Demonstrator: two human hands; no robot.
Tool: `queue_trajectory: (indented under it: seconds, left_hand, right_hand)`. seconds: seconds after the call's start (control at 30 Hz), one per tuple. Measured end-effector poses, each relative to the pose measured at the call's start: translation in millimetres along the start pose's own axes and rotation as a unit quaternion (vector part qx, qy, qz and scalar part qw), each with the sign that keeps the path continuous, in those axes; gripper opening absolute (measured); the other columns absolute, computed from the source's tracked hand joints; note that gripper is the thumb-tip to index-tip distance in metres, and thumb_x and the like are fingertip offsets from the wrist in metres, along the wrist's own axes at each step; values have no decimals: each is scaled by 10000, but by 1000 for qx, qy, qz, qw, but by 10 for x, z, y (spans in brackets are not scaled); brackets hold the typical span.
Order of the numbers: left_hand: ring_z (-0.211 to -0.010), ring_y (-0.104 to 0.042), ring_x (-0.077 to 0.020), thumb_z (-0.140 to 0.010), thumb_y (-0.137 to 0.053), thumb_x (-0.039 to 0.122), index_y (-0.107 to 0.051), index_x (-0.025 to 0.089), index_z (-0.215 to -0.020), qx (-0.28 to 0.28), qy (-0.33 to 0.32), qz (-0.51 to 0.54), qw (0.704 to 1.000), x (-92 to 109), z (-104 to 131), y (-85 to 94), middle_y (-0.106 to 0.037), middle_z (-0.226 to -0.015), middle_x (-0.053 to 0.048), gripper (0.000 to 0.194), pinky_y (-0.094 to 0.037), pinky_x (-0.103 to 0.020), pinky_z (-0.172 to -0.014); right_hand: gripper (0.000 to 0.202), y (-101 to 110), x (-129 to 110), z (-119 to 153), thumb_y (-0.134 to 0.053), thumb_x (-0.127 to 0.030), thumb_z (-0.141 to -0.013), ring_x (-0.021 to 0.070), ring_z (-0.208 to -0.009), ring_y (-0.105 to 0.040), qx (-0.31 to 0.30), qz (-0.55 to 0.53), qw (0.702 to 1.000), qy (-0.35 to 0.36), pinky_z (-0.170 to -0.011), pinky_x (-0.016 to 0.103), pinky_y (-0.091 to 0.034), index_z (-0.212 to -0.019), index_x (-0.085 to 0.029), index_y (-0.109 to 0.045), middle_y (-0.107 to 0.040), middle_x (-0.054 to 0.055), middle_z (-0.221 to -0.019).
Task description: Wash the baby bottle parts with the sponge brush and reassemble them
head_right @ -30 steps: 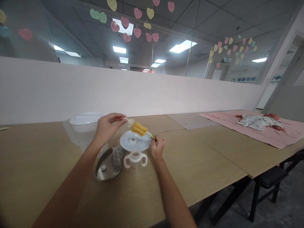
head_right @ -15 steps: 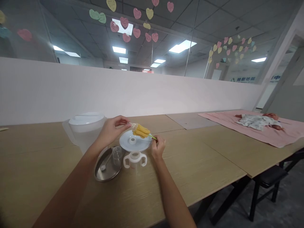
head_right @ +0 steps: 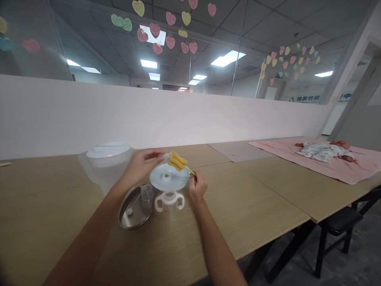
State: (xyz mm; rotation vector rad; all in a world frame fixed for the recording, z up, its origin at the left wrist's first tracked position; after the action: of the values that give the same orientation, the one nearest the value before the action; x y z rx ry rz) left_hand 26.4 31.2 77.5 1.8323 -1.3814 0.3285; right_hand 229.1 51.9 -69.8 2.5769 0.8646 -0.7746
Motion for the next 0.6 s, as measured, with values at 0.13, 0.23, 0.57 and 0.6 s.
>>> queue_trajectory:
  seconds: [0.13, 0.23, 0.57, 0.6]
  left_hand:
    - [-871, -644, -162, -760, -604, 306, -683, 195, -895, -2, 7, -4, 1000, -42, -4, -14, -708, -939, -38, 193, -503, -311, -838]
    - [-861, -641, -163, -769, -588, 317, -683, 187, -896, -8, 8, -13, 1000, -53, -6, 2, -707, -935, -45, 205, -495, -314, -844]
    - [-795, -627, -172, -811, -510, 316, -669, 207, -902, -40, -13, -111, 993, -26, 13, -15, -698, -878, -39, 213, -500, -312, -746]
    - [-794, -624, -172, -813, -505, 308, -669, 209, -898, -41, -18, -122, 992, -9, 15, -18, -696, -885, -39, 209, -498, -308, -737]
  right_hand:
    - [263, 50, -79, 20, -378, -282, -817, 130, -539, -446, 13, 30, 999, 24, -546, 243, -304, -710, -168, -590, -544, 8, -585]
    - [258, 66, -140, 28, -379, -261, -815, 121, -505, -427, 14, 52, 997, 51, -521, 243, -277, -692, -166, -585, -521, 4, -551]
    - [208, 115, -172, 26, -369, -197, -741, 126, -501, -411, 28, 125, 987, 97, -514, 250, -253, -671, -183, -564, -494, 2, -518]
    - [205, 118, -175, 25, -371, -196, -738, 126, -499, -409, 28, 127, 987, 99, -513, 251, -252, -661, -184, -560, -492, 2, -517]
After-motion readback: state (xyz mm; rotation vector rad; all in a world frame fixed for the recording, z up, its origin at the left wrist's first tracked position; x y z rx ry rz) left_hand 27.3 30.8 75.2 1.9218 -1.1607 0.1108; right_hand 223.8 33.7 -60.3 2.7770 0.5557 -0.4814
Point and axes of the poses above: each hand's wrist, its own z-axis away from the middle knuckle, its own y-axis out of the back of the hand, x = y × z, the point moved 7 cm from there along -z, towards the middle knuckle
